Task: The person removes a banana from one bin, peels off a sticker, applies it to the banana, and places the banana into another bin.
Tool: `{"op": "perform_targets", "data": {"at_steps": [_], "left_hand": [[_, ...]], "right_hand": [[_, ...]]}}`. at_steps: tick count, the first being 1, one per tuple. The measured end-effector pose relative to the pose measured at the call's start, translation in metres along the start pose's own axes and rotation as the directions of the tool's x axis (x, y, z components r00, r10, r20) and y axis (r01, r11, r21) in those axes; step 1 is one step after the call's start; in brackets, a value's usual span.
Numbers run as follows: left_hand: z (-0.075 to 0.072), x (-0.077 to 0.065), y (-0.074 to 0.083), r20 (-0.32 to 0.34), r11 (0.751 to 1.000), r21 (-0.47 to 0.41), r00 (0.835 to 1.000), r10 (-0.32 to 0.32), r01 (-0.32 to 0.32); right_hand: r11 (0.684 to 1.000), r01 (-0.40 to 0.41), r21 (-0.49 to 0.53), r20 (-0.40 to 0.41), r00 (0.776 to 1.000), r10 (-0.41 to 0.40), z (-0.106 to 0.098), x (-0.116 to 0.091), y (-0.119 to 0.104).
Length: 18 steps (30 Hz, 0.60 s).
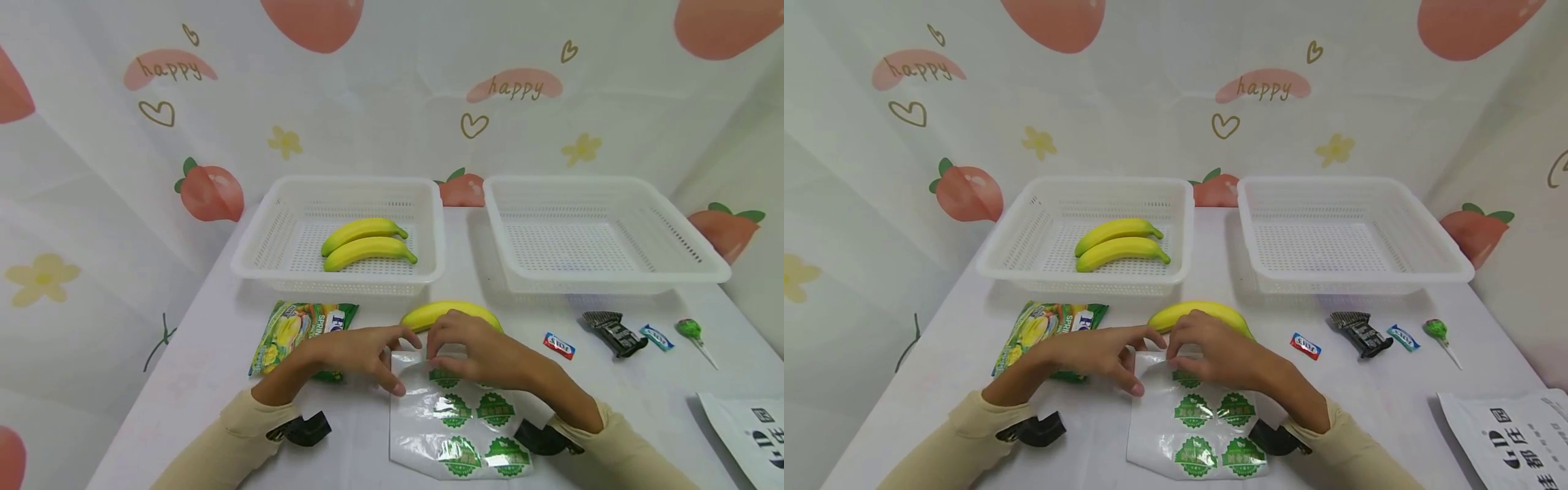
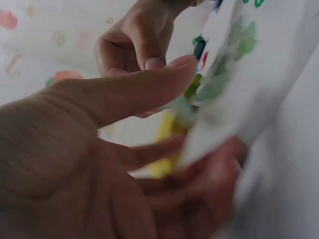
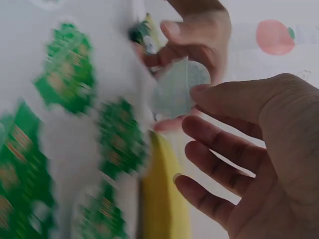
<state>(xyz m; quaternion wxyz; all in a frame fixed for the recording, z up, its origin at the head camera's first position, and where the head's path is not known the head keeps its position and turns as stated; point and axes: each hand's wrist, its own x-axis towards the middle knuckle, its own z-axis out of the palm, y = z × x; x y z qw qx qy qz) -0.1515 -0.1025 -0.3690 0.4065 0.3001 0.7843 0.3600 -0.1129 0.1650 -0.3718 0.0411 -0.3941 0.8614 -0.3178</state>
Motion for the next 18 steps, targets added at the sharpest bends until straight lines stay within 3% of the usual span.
{"op": "perform_targets", "data": {"at_steps": [3,5,10,13,18], "left_hand": [[0.001,-0.010,0.010,-0.072,0.984,0.172,0.997,-0.031,0.043],[0.001,-0.015,0.016,-0.131,0.974,0.221,0.991,-0.024,0.052],[0.005,-0.011,0.024,-0.252,0.996,0.086,0.967,0.026,-0.004],[0.008,-0.003,0.023,-0.296,0.998,-0.004,0.954,0.052,-0.055],[0.012,0.004,0.019,-0.356,0.990,-0.072,0.931,0.084,-0.117]], "right_hand": [[0.999,0.041,-0.006,-0.090,0.995,-0.042,-0.010,-0.003,0.002],[0.996,0.077,-0.033,-0.150,0.985,-0.081,-0.016,-0.005,0.003],[0.985,0.142,-0.094,-0.216,0.963,-0.159,-0.023,-0.008,0.005],[0.980,0.170,-0.108,-0.203,0.961,-0.189,-0.023,-0.007,0.005],[0.979,0.184,-0.088,-0.162,0.967,-0.197,-0.024,-0.006,0.004]]}}
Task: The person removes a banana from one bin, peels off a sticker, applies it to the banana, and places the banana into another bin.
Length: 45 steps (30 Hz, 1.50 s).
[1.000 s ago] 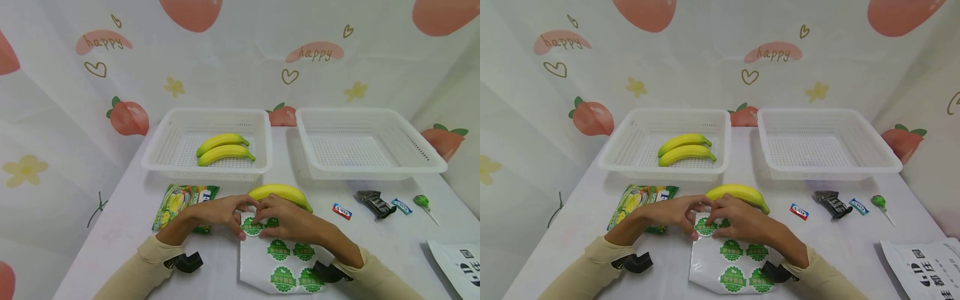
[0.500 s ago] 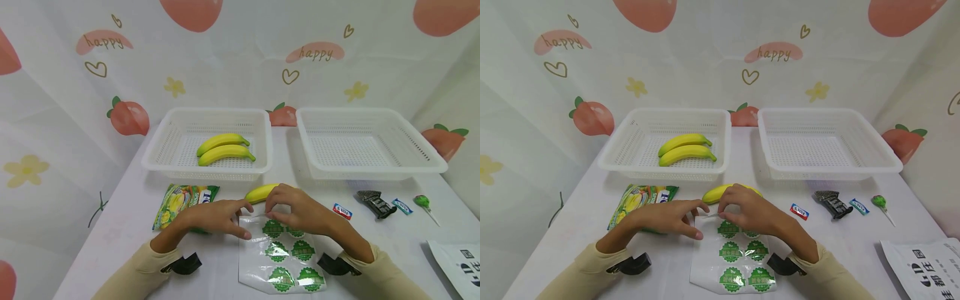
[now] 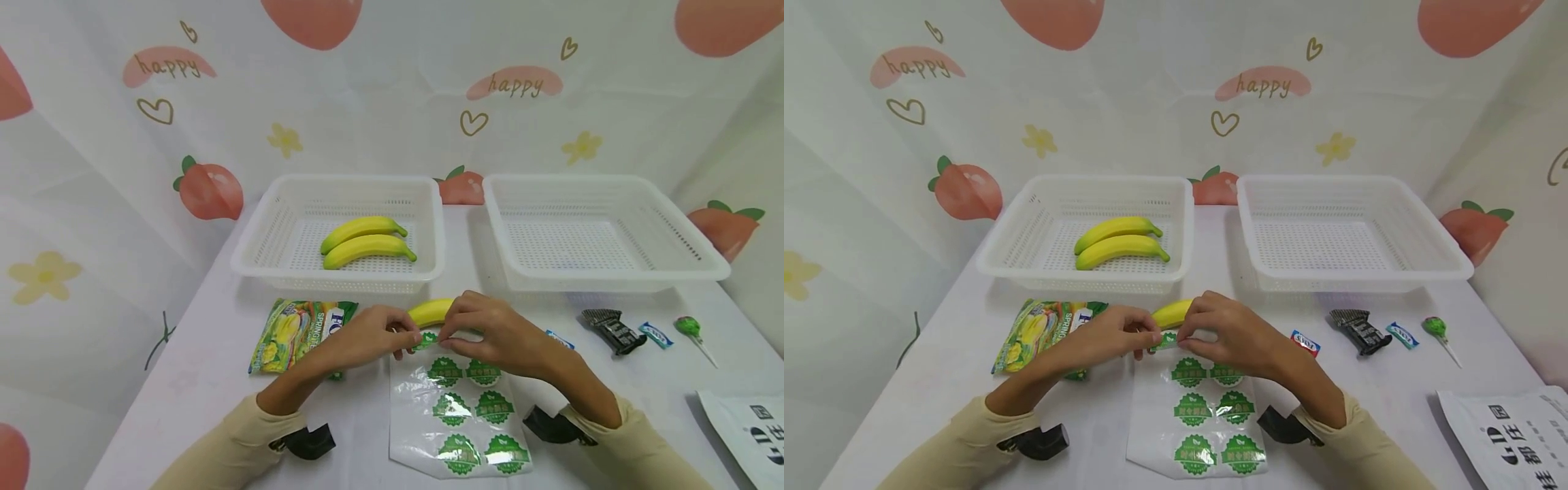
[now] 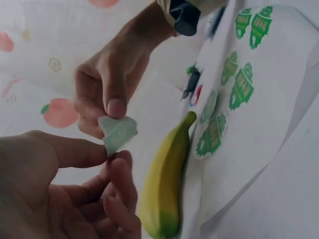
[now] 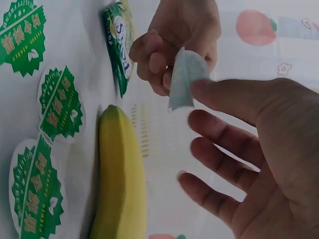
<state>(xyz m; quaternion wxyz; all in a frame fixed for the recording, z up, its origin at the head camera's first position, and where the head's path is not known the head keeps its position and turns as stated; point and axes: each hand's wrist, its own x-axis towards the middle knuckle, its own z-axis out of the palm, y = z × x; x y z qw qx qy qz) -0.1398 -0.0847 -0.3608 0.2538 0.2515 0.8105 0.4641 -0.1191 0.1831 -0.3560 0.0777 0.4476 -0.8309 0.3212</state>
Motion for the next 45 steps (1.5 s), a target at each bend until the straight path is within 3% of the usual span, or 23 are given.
{"op": "perform_targets", "data": {"at_steps": [4,7,9,14,17,20,23,28,33,45], "left_hand": [[0.004,0.006,-0.003,-0.088,0.999,0.022,0.995,0.043,-0.041],[0.008,0.013,-0.003,-0.141,0.995,0.060,0.986,0.088,-0.080],[0.012,0.019,-0.003,-0.175,0.990,0.081,0.976,0.125,-0.113],[0.022,0.031,-0.001,-0.254,0.974,0.134,0.944,0.213,-0.184],[0.025,0.033,-0.001,-0.282,0.961,0.208,0.930,0.235,-0.180],[0.028,0.034,-0.002,-0.290,0.938,0.306,0.923,0.254,-0.162],[0.030,0.035,-0.004,-0.276,0.899,0.407,0.917,0.289,-0.161],[0.032,0.037,-0.007,-0.256,0.861,0.489,0.920,0.297,-0.142],[0.033,0.036,-0.008,-0.282,0.860,0.500,0.919,0.276,-0.105],[0.034,0.037,-0.008,-0.310,0.862,0.502,0.914,0.263,-0.078]], "right_hand": [[0.985,-0.166,0.036,0.015,0.986,0.166,-0.005,0.001,0.001],[0.945,-0.325,0.022,0.002,0.946,0.325,-0.007,0.001,0.005],[0.923,-0.384,0.005,-0.009,0.923,0.384,-0.007,0.001,0.009],[0.906,-0.421,0.035,0.001,0.907,0.421,-0.007,-0.003,0.022],[0.900,-0.431,0.057,-0.001,0.902,0.432,-0.007,-0.004,0.028],[0.887,-0.458,0.049,-0.027,0.888,0.460,-0.006,-0.004,0.032],[0.866,-0.499,0.034,-0.049,0.865,0.500,-0.005,-0.006,0.036],[0.839,-0.543,0.047,-0.028,0.839,0.544,-0.002,-0.007,0.041],[0.829,-0.555,0.065,0.000,0.831,0.557,0.002,-0.008,0.042],[0.840,-0.540,0.051,0.004,0.841,0.541,0.008,-0.005,0.035]]}}
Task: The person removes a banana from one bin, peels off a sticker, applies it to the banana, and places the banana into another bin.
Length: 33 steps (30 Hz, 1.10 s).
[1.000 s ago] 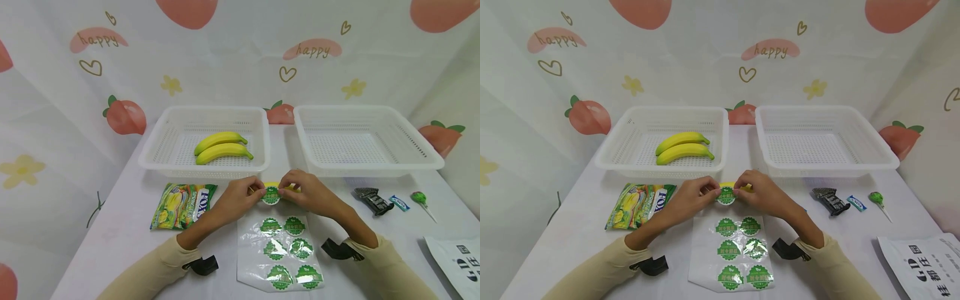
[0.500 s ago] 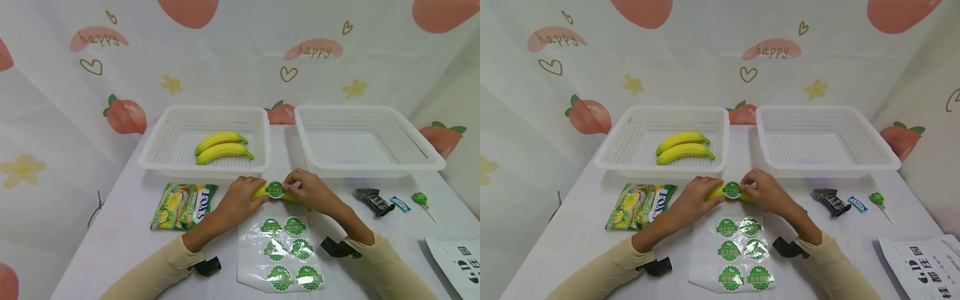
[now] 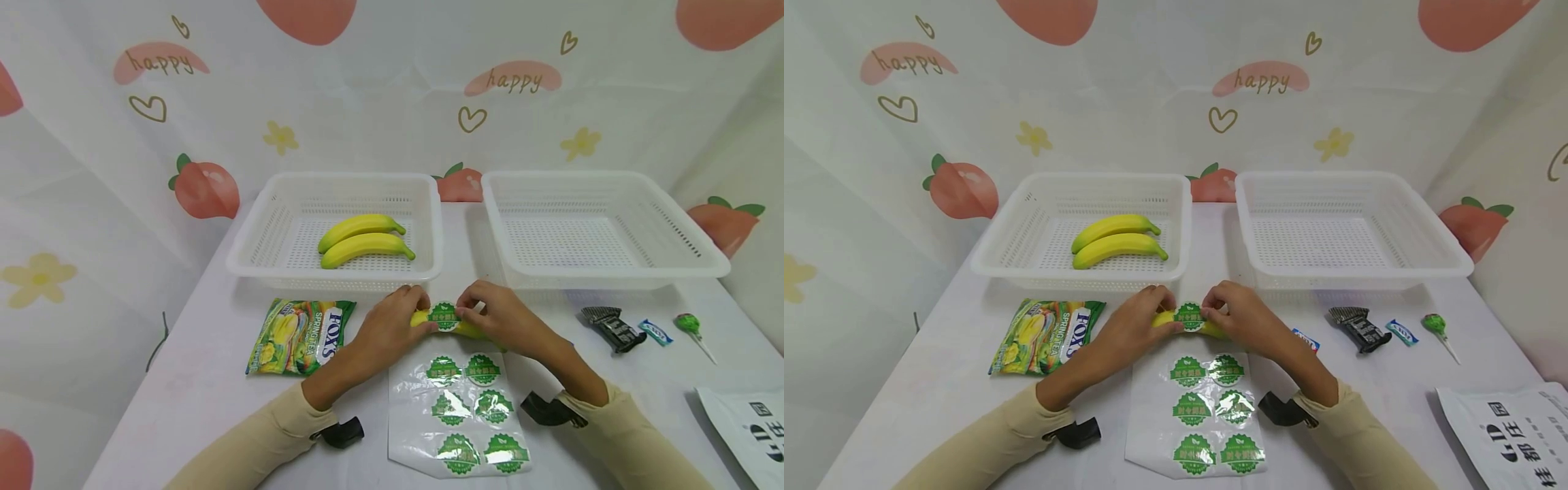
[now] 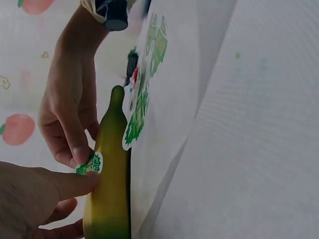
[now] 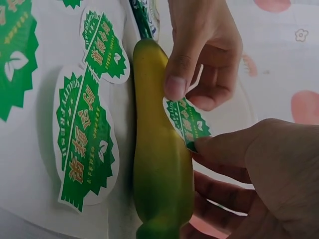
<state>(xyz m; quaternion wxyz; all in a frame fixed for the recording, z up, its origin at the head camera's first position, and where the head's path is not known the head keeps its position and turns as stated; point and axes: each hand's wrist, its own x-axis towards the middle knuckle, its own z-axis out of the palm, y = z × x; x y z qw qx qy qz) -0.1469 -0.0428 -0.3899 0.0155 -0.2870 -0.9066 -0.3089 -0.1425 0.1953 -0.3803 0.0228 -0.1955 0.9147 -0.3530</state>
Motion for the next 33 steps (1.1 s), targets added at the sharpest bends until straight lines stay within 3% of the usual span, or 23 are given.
{"op": "perform_targets", "data": {"at_steps": [5,9,12,18,25,29,33], "left_hand": [[0.001,0.001,0.000,-0.004,1.000,0.008,1.000,-0.006,0.006],[0.001,0.000,0.000,-0.006,1.000,0.012,1.000,0.000,0.000],[0.001,-0.001,0.000,-0.006,1.000,0.021,1.000,0.005,-0.005],[-0.001,0.001,0.002,0.035,0.998,0.068,0.999,-0.011,0.009],[0.002,0.009,0.005,0.082,0.981,0.195,0.997,-0.003,-0.014],[0.004,0.010,0.007,0.054,0.967,0.252,0.998,0.023,-0.036],[0.006,0.010,0.006,0.013,0.966,0.252,0.999,0.047,-0.049]], "right_hand": [[0.997,0.075,0.015,-0.034,0.997,-0.074,0.002,0.000,-0.003],[0.987,0.158,-0.034,0.016,0.987,-0.157,0.004,0.000,-0.004],[0.985,0.143,-0.100,0.063,0.988,-0.138,0.007,0.001,-0.004],[0.979,0.088,-0.183,0.055,0.995,-0.079,0.009,0.002,-0.003],[0.961,0.075,-0.264,0.050,0.997,-0.064,0.012,0.000,-0.005],[0.965,0.062,-0.255,0.041,0.998,-0.053,0.012,0.000,-0.007],[0.976,0.059,-0.210,0.062,0.997,-0.047,0.009,0.000,-0.007]]}}
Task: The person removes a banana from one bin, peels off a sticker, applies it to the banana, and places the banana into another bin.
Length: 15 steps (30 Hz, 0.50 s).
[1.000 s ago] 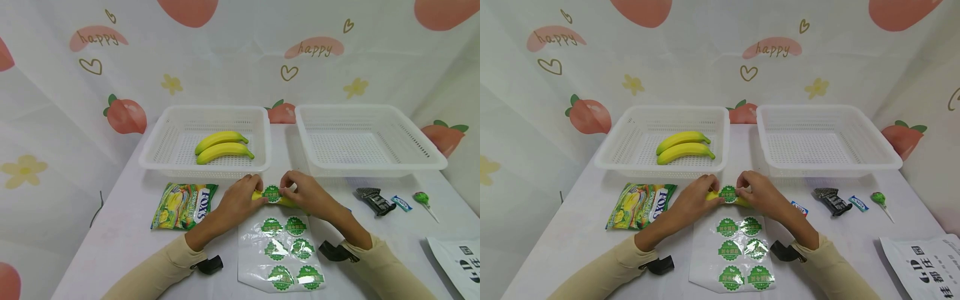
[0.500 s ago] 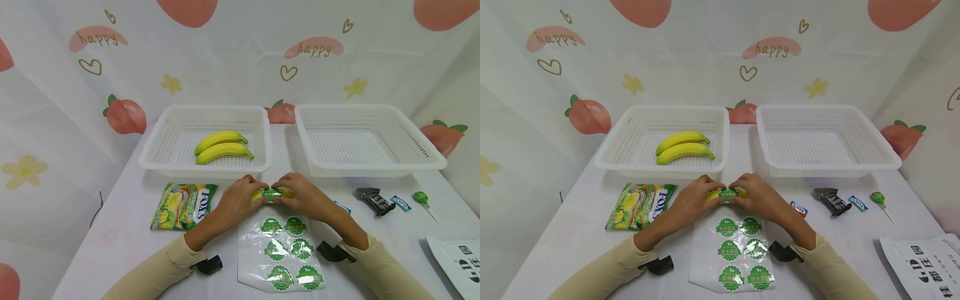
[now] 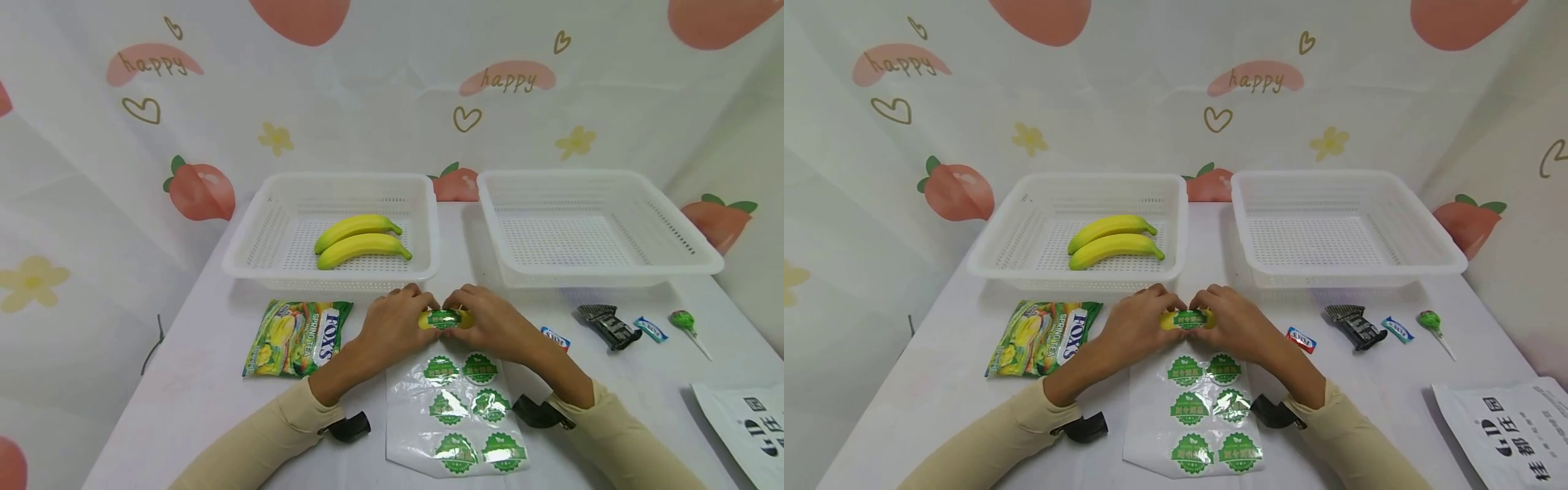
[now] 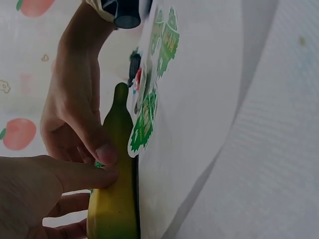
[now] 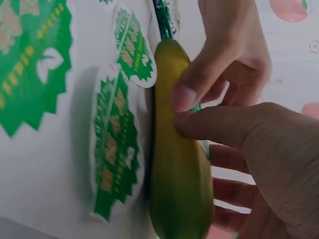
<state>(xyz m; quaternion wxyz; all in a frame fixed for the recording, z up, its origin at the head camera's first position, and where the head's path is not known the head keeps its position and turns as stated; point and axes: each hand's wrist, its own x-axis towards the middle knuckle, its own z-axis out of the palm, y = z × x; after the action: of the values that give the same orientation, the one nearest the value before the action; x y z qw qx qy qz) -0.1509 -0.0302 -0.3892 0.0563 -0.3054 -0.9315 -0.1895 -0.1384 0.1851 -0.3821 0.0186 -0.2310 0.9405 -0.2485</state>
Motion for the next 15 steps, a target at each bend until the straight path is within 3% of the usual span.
{"op": "perform_targets", "data": {"at_steps": [6,15], "left_hand": [[-0.0011,-0.0002,-0.0003,0.009,1.000,-0.010,1.000,-0.010,0.010],[-0.0009,-0.0005,0.0024,0.018,0.996,0.080,0.999,0.032,-0.034]], "right_hand": [[0.997,-0.011,0.083,0.035,0.999,0.008,-0.0051,-0.0004,0.0021],[0.997,0.010,0.073,0.052,0.999,-0.014,-0.0083,-0.0020,0.0040]]}}
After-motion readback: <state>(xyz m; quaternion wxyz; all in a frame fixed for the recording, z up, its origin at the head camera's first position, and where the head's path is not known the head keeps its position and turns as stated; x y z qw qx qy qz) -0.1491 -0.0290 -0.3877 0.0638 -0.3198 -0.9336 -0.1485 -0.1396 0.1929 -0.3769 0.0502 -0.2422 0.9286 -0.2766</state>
